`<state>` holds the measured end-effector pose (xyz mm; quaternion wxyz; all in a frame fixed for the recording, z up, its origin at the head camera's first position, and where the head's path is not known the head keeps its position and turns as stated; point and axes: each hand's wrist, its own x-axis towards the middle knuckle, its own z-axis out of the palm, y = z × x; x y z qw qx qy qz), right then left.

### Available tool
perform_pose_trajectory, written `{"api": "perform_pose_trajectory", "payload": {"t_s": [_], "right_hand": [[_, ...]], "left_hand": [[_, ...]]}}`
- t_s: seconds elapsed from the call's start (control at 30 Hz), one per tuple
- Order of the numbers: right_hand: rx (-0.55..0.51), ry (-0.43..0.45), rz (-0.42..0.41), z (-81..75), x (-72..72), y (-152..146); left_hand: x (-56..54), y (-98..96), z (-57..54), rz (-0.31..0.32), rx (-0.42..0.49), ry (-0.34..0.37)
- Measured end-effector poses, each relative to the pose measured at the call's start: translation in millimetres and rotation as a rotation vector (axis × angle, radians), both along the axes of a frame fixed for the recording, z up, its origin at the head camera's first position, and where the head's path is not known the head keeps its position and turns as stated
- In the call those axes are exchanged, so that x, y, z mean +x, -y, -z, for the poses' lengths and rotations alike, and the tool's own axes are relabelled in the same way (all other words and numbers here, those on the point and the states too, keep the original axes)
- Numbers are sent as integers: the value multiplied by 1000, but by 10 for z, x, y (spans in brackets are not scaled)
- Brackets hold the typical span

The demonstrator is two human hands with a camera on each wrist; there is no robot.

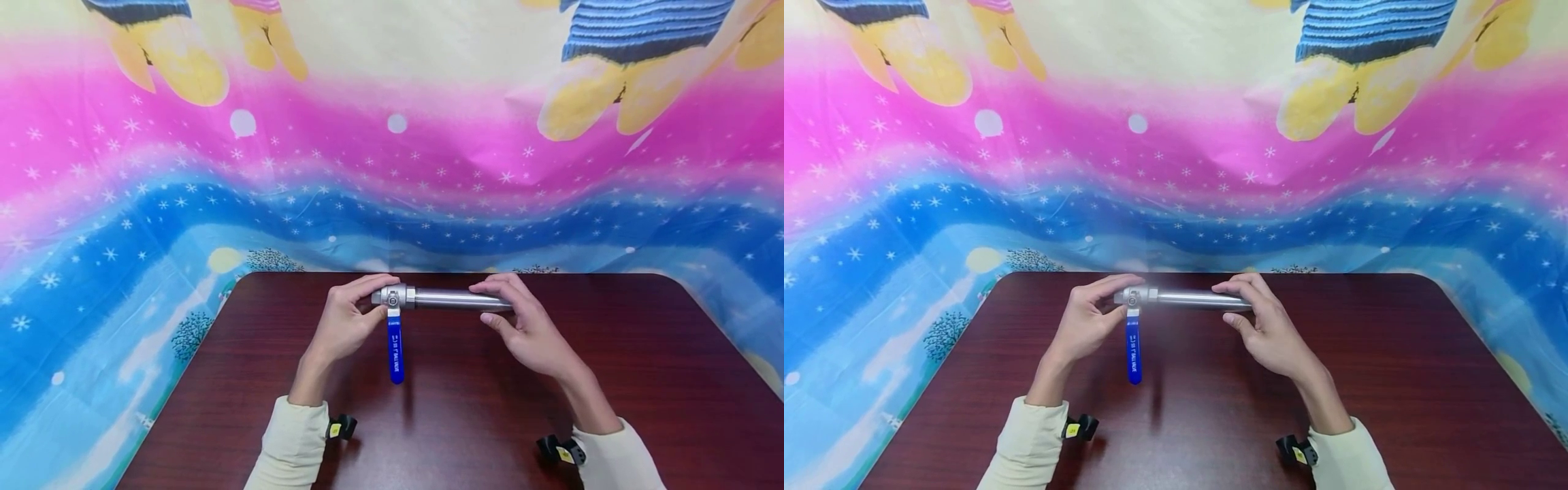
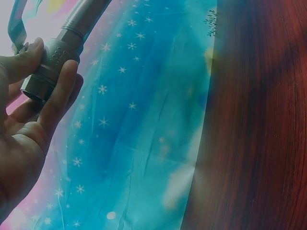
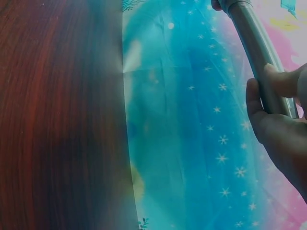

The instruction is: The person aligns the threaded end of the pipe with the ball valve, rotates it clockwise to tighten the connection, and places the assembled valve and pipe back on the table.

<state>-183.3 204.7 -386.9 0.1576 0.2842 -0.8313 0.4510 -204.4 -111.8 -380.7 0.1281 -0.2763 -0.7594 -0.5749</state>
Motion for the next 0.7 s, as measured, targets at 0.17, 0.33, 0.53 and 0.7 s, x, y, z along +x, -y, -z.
{"api": "perform_pose_trajectory", "payload": {"t_s": [0.17,0.33,0.53,0.7], "right_hand": [[8,-14,27,4,-18,3],[10,18,31,-5,-11,-14],[-25,74,-21,-1,-10,-27],[-31,92,-50,4,-9,-33]], "left_hand": [[3,1,-1,8,7,-9],[-5,5,4,15,17,-26],[1,7,-5,22,20,-42],[10,7,-8,20,18,-53]]}}
